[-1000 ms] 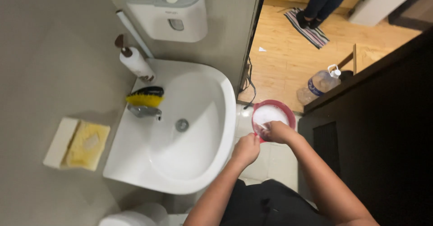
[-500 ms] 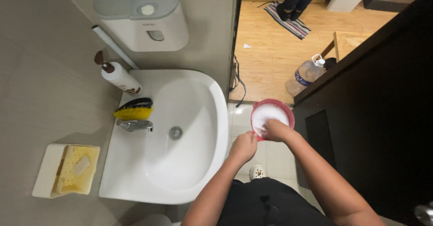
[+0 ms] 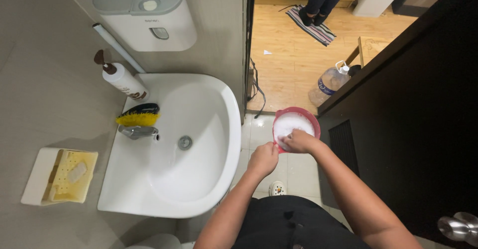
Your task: The person prepares a soapy mixture in a red basin at the sink, then uses a sponge to scrub the tiled walls and floor of the shower area. The person repeatedly dips the sponge into the basin to maintain suds while cleaning the vertical surfaces and floor tiles.
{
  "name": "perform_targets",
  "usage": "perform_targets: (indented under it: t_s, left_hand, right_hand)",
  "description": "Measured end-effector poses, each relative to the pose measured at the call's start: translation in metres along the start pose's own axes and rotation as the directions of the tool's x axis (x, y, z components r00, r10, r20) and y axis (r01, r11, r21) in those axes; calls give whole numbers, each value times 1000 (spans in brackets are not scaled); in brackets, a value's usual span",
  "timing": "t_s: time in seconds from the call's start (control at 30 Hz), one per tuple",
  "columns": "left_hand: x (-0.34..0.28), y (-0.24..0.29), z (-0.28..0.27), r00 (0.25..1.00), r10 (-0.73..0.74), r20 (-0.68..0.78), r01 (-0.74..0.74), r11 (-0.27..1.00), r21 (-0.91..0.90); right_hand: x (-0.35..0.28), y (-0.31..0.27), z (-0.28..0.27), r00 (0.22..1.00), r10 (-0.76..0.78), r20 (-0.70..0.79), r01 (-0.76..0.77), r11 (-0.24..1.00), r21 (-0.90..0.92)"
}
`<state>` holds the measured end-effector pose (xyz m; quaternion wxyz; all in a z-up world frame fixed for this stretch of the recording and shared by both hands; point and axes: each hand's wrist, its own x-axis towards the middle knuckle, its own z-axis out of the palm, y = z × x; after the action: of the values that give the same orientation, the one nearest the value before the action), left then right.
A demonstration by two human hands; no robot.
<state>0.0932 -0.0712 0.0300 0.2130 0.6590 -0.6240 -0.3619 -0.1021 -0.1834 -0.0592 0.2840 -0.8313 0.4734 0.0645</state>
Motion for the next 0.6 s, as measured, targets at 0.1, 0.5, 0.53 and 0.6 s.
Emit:
perform_targets:
  t_s: [0.1,0.5,0.53,0.6]
  left_hand:
    - [-1,3,-1,1000,1,5,-1,1000,1]
    - [-3,10,6,1000,0,0,0,1000,6]
    - [-2,11,7,1000,1,0,-1,1000,7]
    - [-2,13,8,1000,-1,6,0,1000,21]
  right_hand:
    - [26,53,44,911,-388,-137,334,892,-303]
    - [-12,-8,0,984,132,-116,-118,986,114]
    - [-8,0,7,984,132,-118,-118,986,114]
    - [1,15,21,985,75,-158,-81,996,-32]
